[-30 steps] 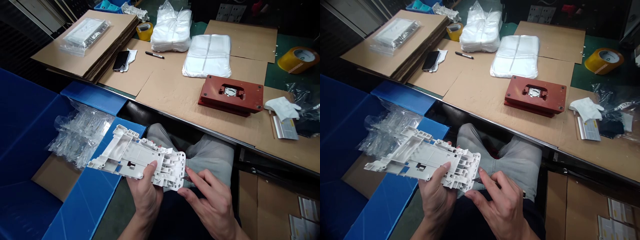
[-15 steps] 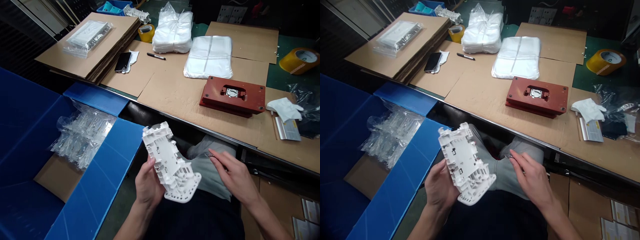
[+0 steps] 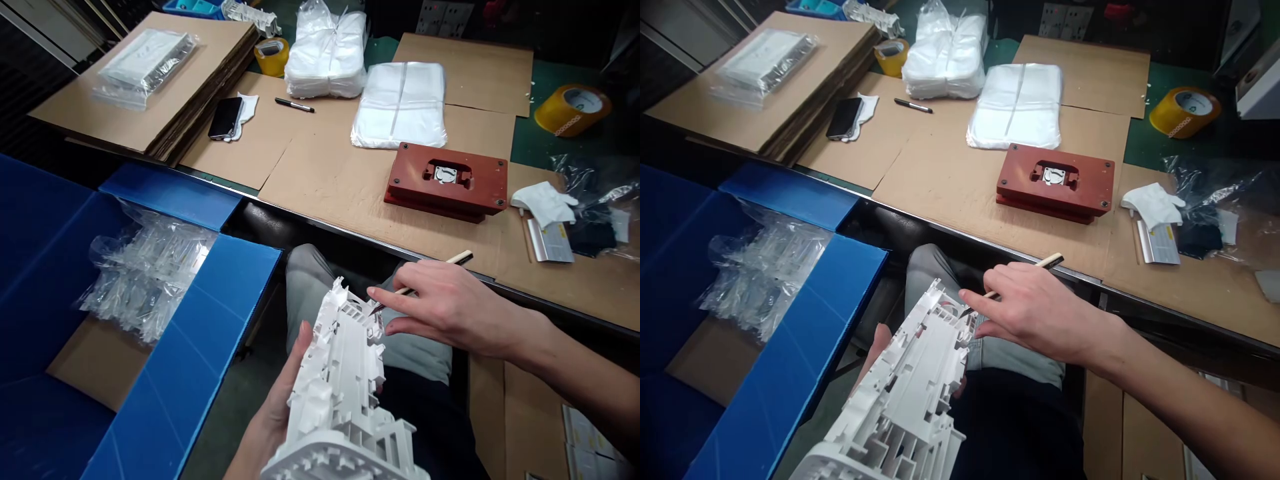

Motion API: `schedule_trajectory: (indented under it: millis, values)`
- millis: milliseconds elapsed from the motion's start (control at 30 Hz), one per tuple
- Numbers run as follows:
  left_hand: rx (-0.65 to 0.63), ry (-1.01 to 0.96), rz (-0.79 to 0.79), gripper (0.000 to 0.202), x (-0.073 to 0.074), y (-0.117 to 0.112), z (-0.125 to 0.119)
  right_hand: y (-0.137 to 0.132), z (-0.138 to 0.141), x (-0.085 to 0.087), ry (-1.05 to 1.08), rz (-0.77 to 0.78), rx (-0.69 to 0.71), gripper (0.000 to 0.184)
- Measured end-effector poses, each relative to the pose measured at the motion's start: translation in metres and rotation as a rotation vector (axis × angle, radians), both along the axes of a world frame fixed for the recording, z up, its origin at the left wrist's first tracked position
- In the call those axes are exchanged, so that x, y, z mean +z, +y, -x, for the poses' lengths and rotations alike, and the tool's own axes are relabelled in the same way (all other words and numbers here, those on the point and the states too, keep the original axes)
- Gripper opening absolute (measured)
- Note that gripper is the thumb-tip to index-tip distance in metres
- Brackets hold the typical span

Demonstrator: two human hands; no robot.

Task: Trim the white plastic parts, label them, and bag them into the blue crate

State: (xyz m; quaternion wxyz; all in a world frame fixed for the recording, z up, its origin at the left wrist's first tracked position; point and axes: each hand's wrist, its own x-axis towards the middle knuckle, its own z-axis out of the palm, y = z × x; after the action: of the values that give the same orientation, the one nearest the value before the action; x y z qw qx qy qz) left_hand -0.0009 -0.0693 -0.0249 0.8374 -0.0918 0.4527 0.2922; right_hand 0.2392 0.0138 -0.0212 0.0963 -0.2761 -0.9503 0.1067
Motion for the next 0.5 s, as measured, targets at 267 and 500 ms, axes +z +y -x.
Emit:
schedule_trajectory:
  millis: [267,500]
  values:
    - [-0.131,-0.053,0.009,0.113,-0.012,-0.003,0.006,0.003,0.005,0.008,-0.044,0.032,0.033,0.046]
    - [-0.105,-0.044,0.022,0.105,-0.009,-0.004,0.004,0.003,0.005,0.006,-0.027,0.038,0.029,0.041]
